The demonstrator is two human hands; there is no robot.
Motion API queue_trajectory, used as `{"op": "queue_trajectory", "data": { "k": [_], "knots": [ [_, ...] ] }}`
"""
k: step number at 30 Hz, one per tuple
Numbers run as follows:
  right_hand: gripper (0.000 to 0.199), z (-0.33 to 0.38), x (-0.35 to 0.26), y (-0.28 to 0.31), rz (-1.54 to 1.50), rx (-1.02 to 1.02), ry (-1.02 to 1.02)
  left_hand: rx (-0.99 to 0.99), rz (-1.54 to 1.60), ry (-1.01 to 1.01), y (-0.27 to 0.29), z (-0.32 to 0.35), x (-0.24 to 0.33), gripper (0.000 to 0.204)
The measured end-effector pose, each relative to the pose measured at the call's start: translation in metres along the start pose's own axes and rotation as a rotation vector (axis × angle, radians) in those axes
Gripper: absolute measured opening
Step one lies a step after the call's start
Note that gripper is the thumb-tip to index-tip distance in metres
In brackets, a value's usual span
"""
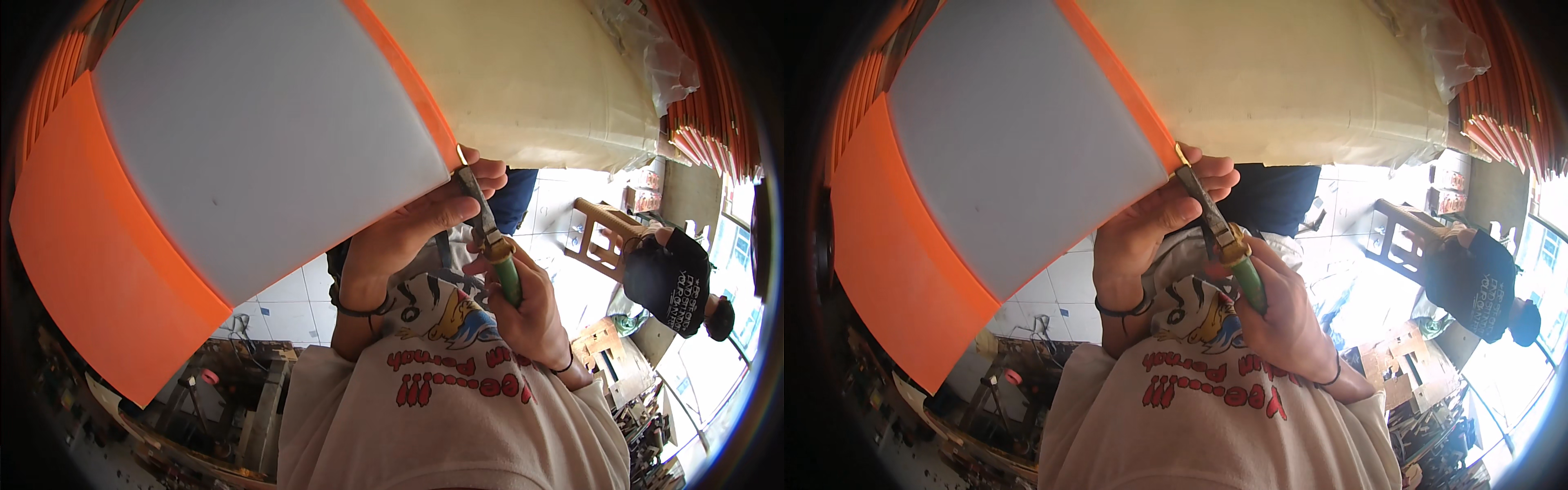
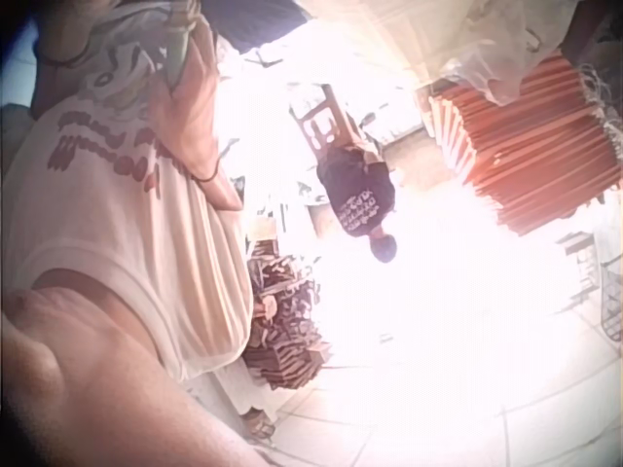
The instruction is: The person attaches metal corner protectors to orange folders using pliers to crimp the metal onto the edges and corners of the plastic covers.
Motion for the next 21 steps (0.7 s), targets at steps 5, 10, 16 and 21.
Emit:
{"op": "queue_trajectory", "data": {
  "k": [5,10,16,21],
  "knots": [
    [0.041,0.007,0.014,0.003,-0.080,0.114,-0.096,0.002,0.031,0.025,-0.003,0.001,0.002,0.039],
    [0.033,0.005,0.005,0.010,-0.153,0.255,-0.111,-0.007,0.035,0.047,-0.002,-0.001,-0.002,0.039],
    [0.028,-0.001,0.007,0.007,0.031,0.080,-0.232,-0.012,0.106,0.044,-0.004,-0.004,0.001,0.039],
    [0.020,-0.003,-0.005,0.008,0.028,0.105,-0.184,-0.032,0.079,0.047,-0.005,-0.005,0.003,0.040]
  ]
}}
Point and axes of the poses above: each hand's wrist, its own z-axis away from the middle knuckle, its own y-axis out of the back of the hand, x = y × z, the point moved 8 cm from there along -z, towards the middle knuckle, and after that the axes turned 15 degrees about -z, right-handed, at the moved point
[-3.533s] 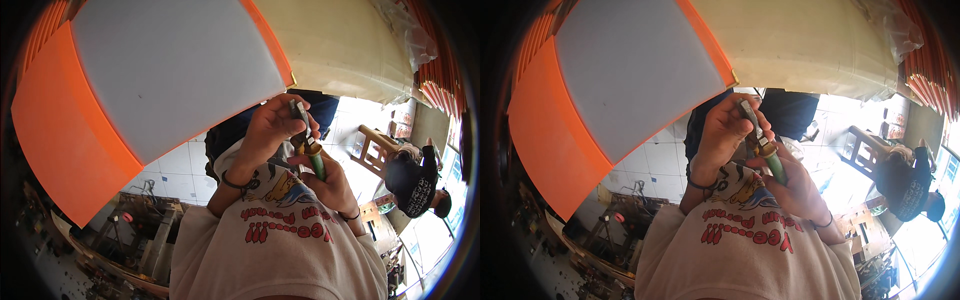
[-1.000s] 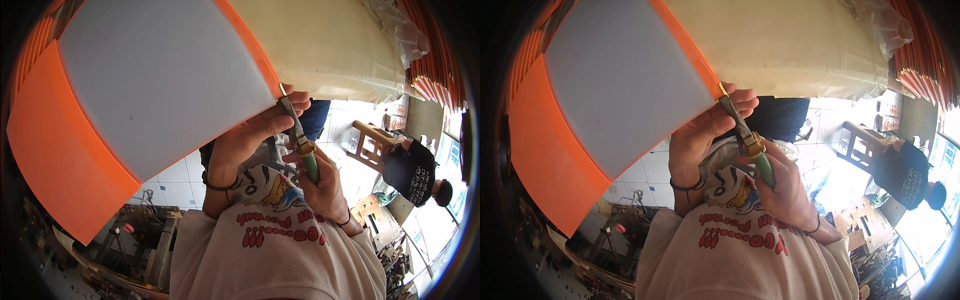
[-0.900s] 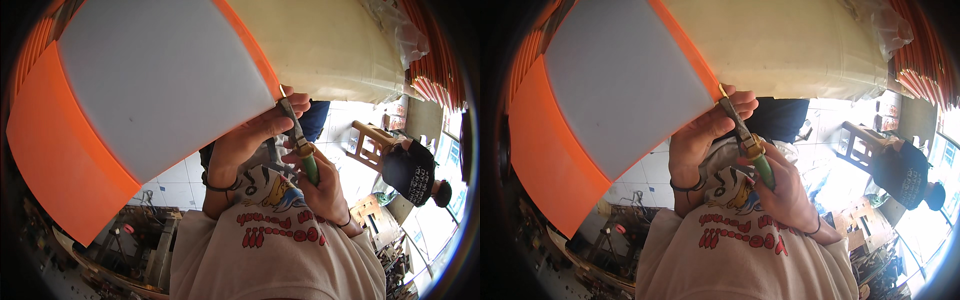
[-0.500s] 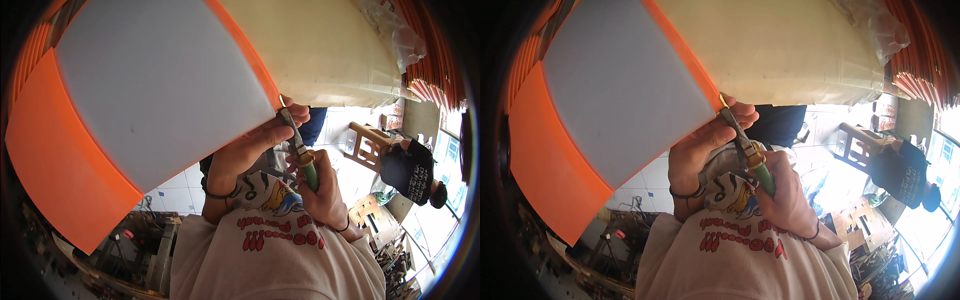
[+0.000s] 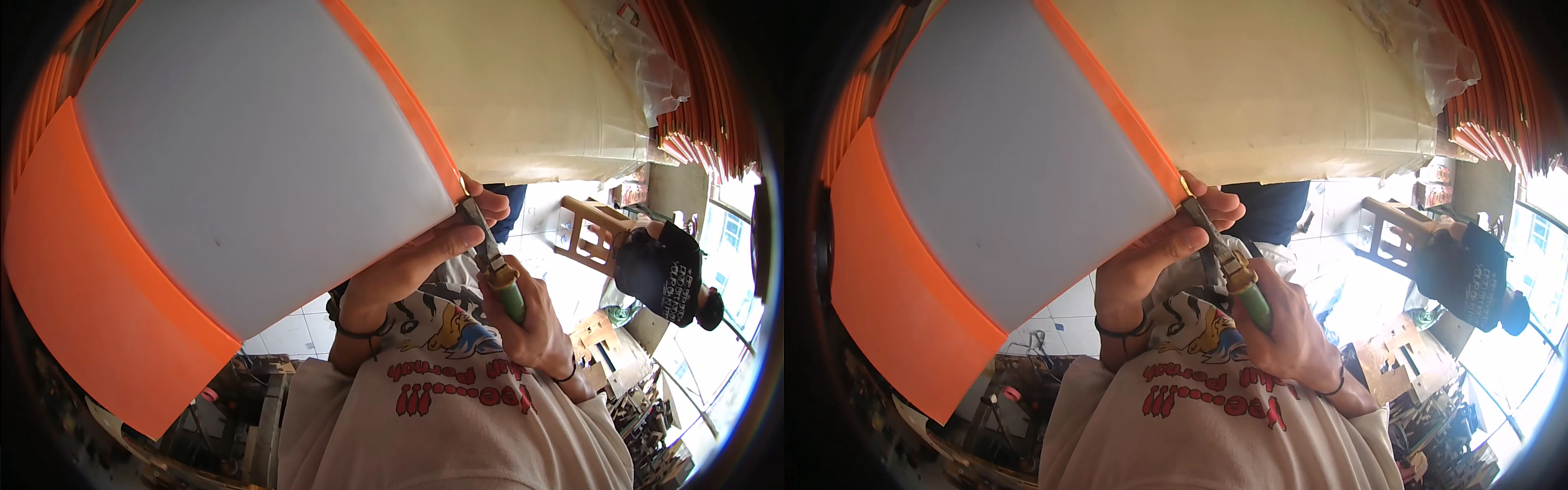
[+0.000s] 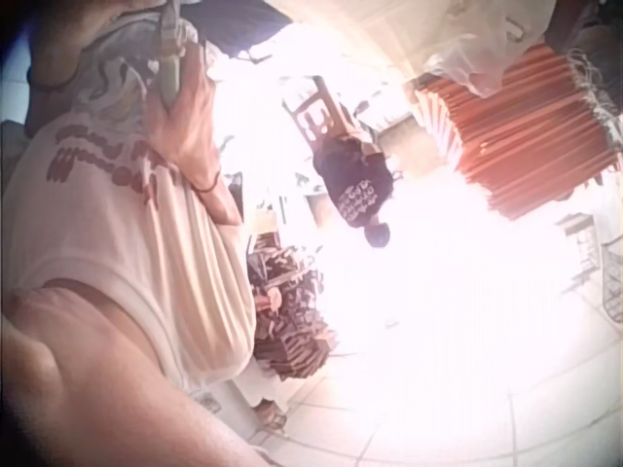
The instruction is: The person attaches metal corner protectors to orange folders using pliers to crimp the metal onto the edges and corners of the plastic covers.
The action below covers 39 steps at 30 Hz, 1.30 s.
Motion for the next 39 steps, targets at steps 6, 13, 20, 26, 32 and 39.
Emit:
{"op": "queue_trajectory", "data": {
  "k": [6,13,20,26,32,39],
  "knots": [
    [0.014,-0.003,0.006,0.001,-0.001,0.036,-0.046,-0.004,-0.028,0.025,-0.001,0.001,-0.002,0.040],
    [0.015,-0.003,0.003,0.005,0.043,0.038,-0.079,-0.024,-0.058,0.028,-0.002,-0.001,-0.003,0.038],
    [0.016,0.000,0.006,0.008,0.031,0.025,-0.164,0.010,-0.019,0.063,-0.002,-0.003,-0.004,0.036],
    [0.023,0.011,0.014,0.011,-0.124,0.012,-0.247,-0.002,-0.034,0.103,0.001,-0.002,-0.003,0.037],
    [0.022,0.007,0.009,0.003,-0.096,-0.108,-0.142,-0.032,-0.038,0.001,0.006,-0.004,0.005,0.043],
    [0.043,0.004,-0.001,0.003,-0.110,-0.164,-0.007,-0.068,-0.048,-0.054,0.008,-0.007,0.005,0.052]
  ]
}}
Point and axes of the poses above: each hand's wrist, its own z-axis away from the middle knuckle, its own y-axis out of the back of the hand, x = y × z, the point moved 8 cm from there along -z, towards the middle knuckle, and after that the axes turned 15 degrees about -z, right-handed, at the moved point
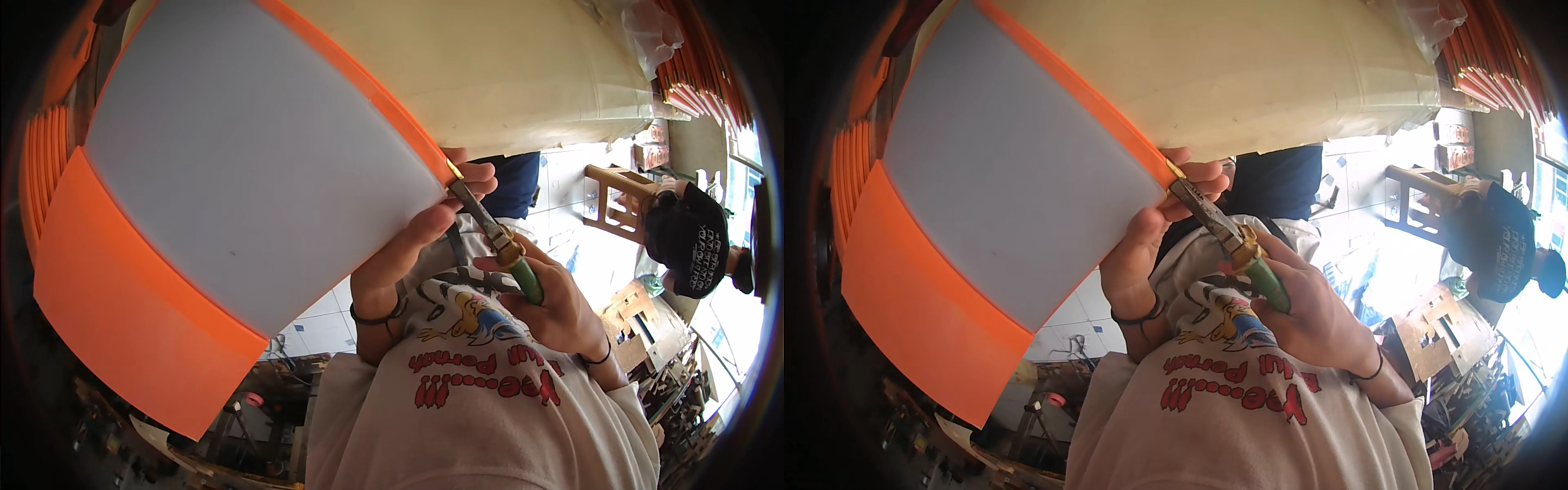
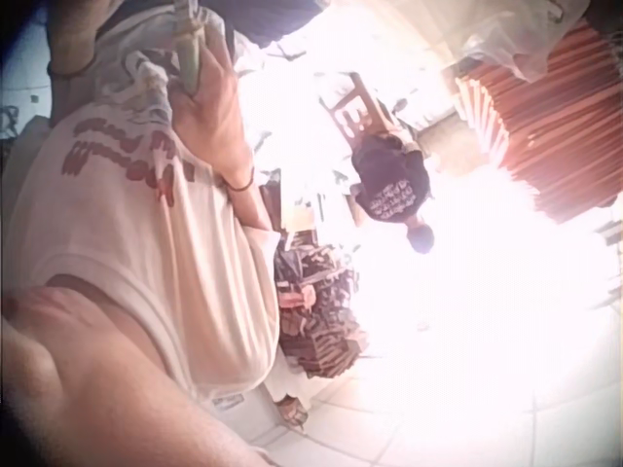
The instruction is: The person attaches metal corner protectors to orange folders using pliers to crimp the metal onto the edges and corners of the plastic covers.
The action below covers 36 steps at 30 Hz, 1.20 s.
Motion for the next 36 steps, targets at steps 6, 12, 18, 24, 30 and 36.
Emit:
{"op": "queue_trajectory", "data": {
  "k": [6,12,18,24,30,36],
  "knots": [
    [0.048,0.003,0.006,0.001,-0.015,-0.026,0.013,-0.025,0.020,0.017,0.001,0.000,-0.004,0.048],
    [0.049,0.001,0.004,0.001,0.007,-0.004,0.052,-0.079,-0.074,-0.020,0.000,0.000,-0.006,0.040],
    [0.038,-0.002,0.010,0.001,-0.064,0.027,-0.031,-0.140,-0.153,0.020,0.002,-0.003,-0.010,0.046],
    [0.037,-0.002,0.012,0.002,-0.011,0.040,-0.036,-0.112,-0.134,0.064,0.003,-0.004,-0.007,0.044],
    [0.027,0.002,0.012,0.005,-0.078,0.236,0.006,-0.122,-0.234,0.092,0.004,-0.007,-0.006,0.042],
    [0.021,-0.007,0.009,0.002,0.088,0.146,-0.066,-0.045,0.466,0.335,0.007,-0.001,-0.019,0.038]
  ]
}}
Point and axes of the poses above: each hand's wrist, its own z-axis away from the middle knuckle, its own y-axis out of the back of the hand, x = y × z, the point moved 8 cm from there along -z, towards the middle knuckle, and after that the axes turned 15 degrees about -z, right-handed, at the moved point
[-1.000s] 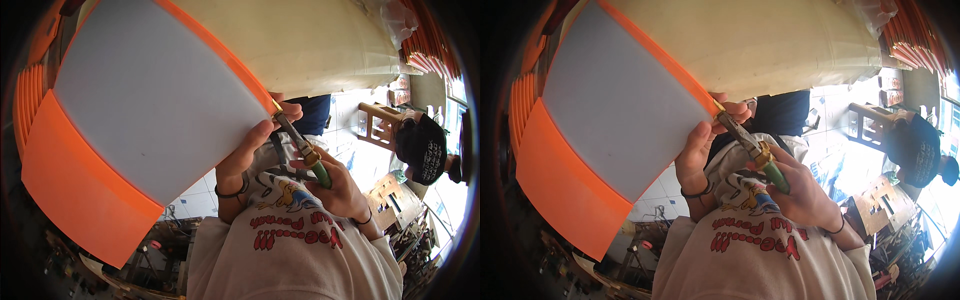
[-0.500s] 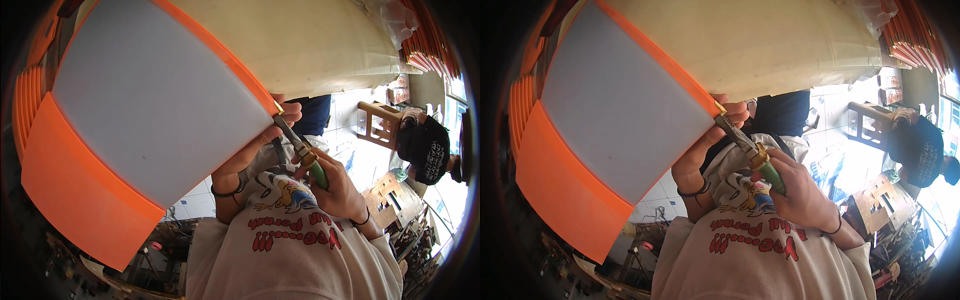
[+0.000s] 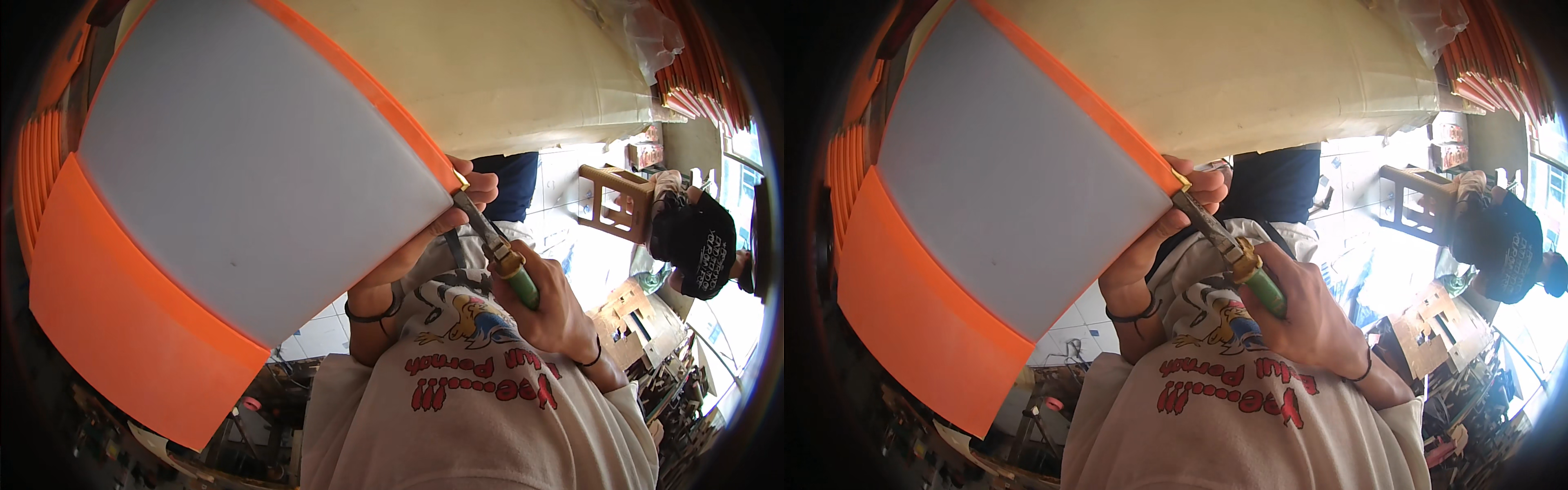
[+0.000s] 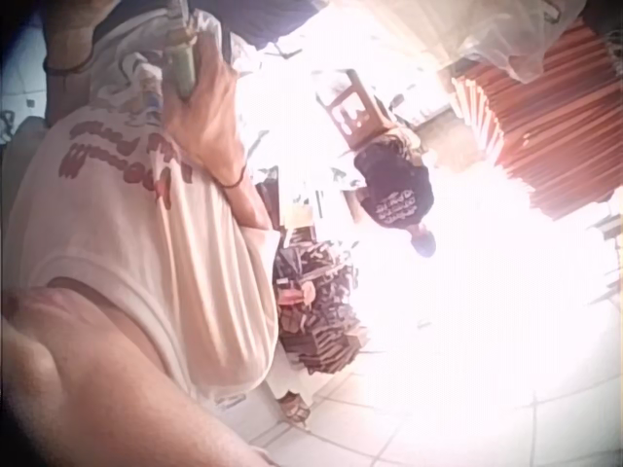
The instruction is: The person attaches metal corner protectors to orange folders using pliers to crimp the metal onto the edges and corners of the plastic covers.
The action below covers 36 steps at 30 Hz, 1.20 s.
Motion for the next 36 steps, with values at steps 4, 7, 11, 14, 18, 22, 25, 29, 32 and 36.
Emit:
{"op": "queue_trajectory", "data": {
  "k": [4,7,11,14,18,22,25,29,32,36],
  "knots": [
    [0.019,-0.001,0.002,-0.001,0.002,0.010,-0.042,-0.094,-0.070,-0.106,-0.001,0.001,0.005,0.041],
    [0.018,-0.003,0.004,0.000,0.016,0.024,-0.015,-0.029,0.021,0.006,0.001,-0.002,0.001,0.041],
    [0.017,-0.003,-0.001,0.000,0.025,-0.004,-0.115,-0.006,-0.135,-0.059,0.007,-0.002,0.000,0.039],
    [0.017,0.002,-0.009,0.001,0.009,0.023,-0.084,-0.042,-0.104,-0.079,0.009,-0.003,-0.001,0.041],
    [0.016,0.010,-0.001,0.006,-0.137,0.047,-0.130,-0.214,0.225,-0.022,0.006,-0.001,0.000,0.043],
    [0.026,0.009,0.003,-0.005,-0.179,-0.139,-0.112,-0.214,-0.236,-0.119,0.003,0.001,0.005,0.039],
    [0.036,0.010,-0.008,-0.004,-0.188,-0.164,-0.067,-0.190,-0.119,-0.143,0.001,0.001,0.006,0.042],
    [0.043,0.012,0.001,-0.002,-0.258,-0.183,-0.133,-0.146,-0.356,-0.196,0.000,0.000,0.009,0.038],
    [0.042,0.011,-0.002,0.000,-0.255,-0.170,-0.065,-0.182,-0.260,-0.232,0.000,0.000,0.008,0.036],
    [0.037,0.005,-0.002,0.000,-0.188,-0.171,-0.048,-0.139,-0.278,-0.223,0.002,0.001,0.010,0.035]
  ]
}}
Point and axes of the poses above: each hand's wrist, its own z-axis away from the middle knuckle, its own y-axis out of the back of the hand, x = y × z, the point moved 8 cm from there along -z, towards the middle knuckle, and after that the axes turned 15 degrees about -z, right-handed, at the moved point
